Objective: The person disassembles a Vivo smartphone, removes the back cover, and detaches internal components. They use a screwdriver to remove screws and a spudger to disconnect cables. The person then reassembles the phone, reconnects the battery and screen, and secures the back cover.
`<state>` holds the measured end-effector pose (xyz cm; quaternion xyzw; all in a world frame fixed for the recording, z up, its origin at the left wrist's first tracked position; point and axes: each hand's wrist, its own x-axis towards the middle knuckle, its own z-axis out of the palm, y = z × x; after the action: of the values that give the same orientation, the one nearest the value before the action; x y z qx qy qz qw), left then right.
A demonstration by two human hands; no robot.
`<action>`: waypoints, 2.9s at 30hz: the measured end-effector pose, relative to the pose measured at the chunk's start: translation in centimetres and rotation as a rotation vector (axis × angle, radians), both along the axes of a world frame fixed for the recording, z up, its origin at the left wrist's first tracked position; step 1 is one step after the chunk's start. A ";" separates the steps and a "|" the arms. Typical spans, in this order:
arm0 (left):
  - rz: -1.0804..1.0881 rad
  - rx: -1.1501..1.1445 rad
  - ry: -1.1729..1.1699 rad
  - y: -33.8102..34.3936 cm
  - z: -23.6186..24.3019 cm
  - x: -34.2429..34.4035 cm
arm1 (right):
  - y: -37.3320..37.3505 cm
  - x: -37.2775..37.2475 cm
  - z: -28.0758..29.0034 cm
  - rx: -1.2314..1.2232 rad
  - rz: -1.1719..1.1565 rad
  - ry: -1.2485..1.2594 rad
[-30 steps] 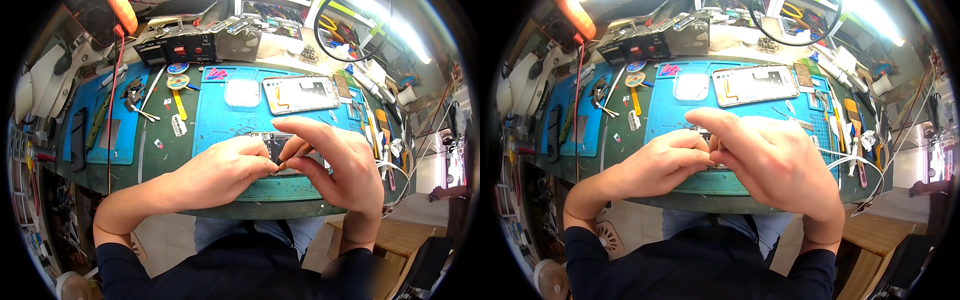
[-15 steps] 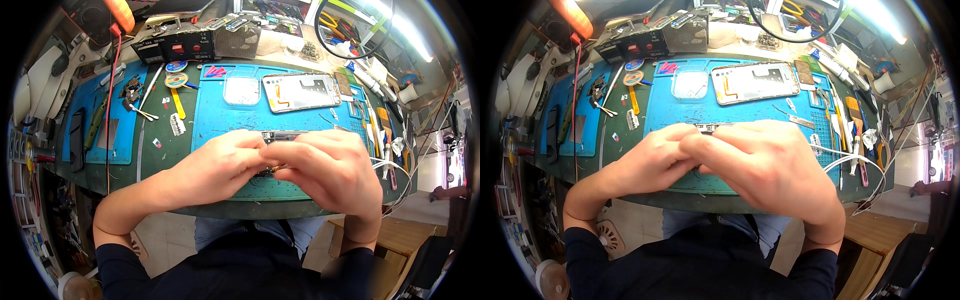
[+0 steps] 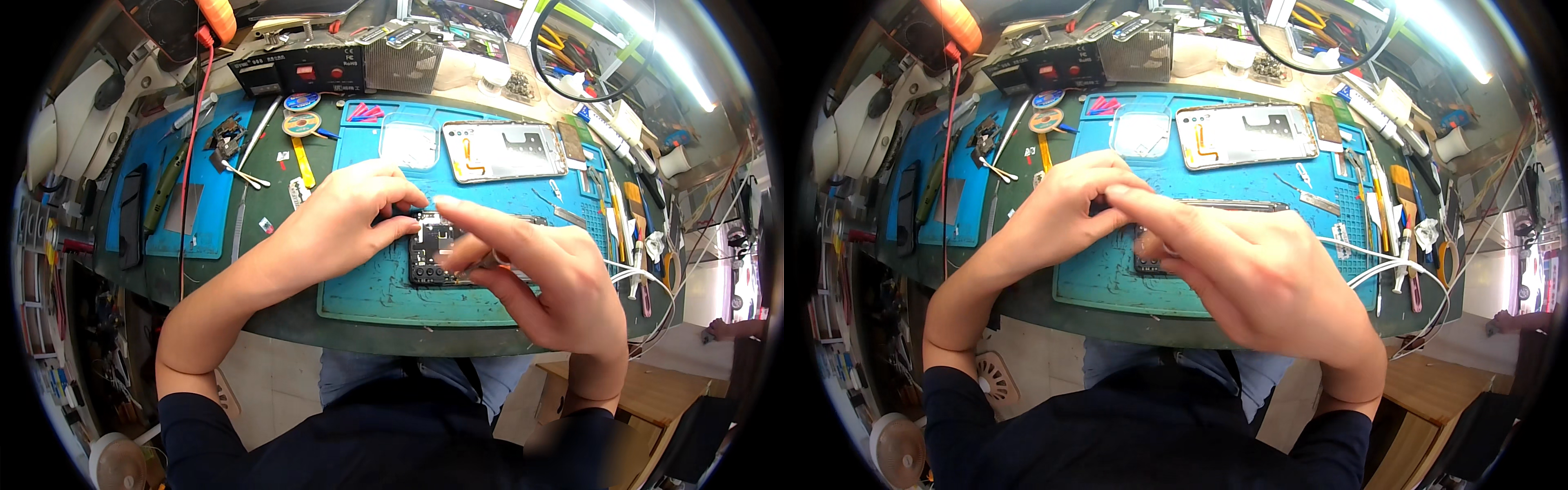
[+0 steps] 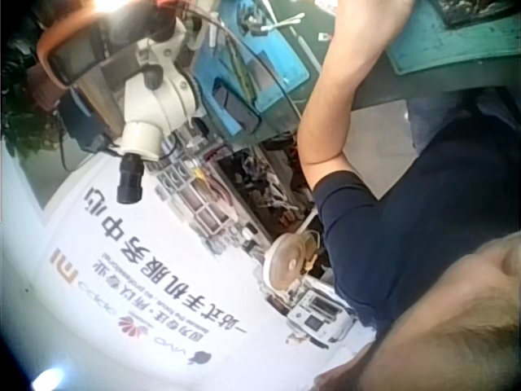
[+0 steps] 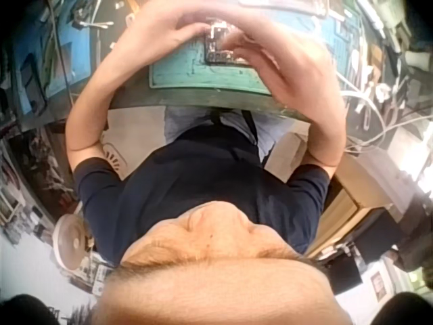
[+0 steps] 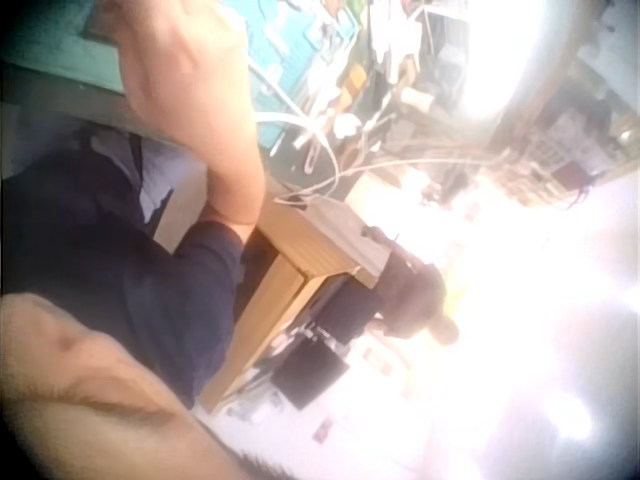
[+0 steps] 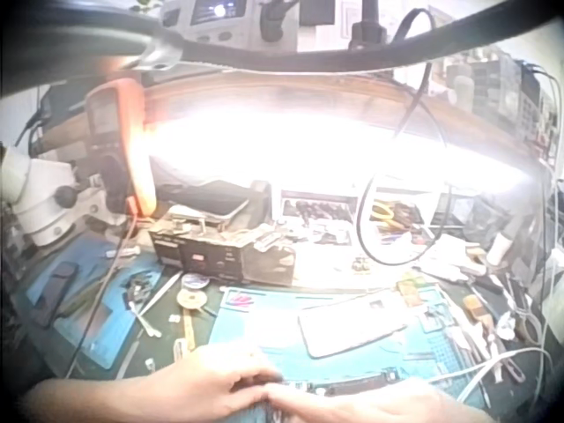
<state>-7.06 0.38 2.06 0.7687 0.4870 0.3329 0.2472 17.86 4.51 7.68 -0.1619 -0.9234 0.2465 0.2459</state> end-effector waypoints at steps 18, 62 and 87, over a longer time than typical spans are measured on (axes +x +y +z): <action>0.041 -0.032 0.030 0.0 0.4 -0.1 | -0.8 -0.1 0.3 -0.047 -0.059 -0.001; 0.100 0.052 0.036 0.9 -0.3 -1.2 | 2.8 -3.4 -4.1 -0.242 -0.339 0.330; 0.174 -0.134 -0.098 0.8 0.7 -0.9 | 2.9 -2.8 -3.7 -0.251 -0.355 0.512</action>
<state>-7.93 1.17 2.75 0.6881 0.5602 0.3570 0.2921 15.11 7.44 4.01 -0.2819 -0.7517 0.3443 0.4869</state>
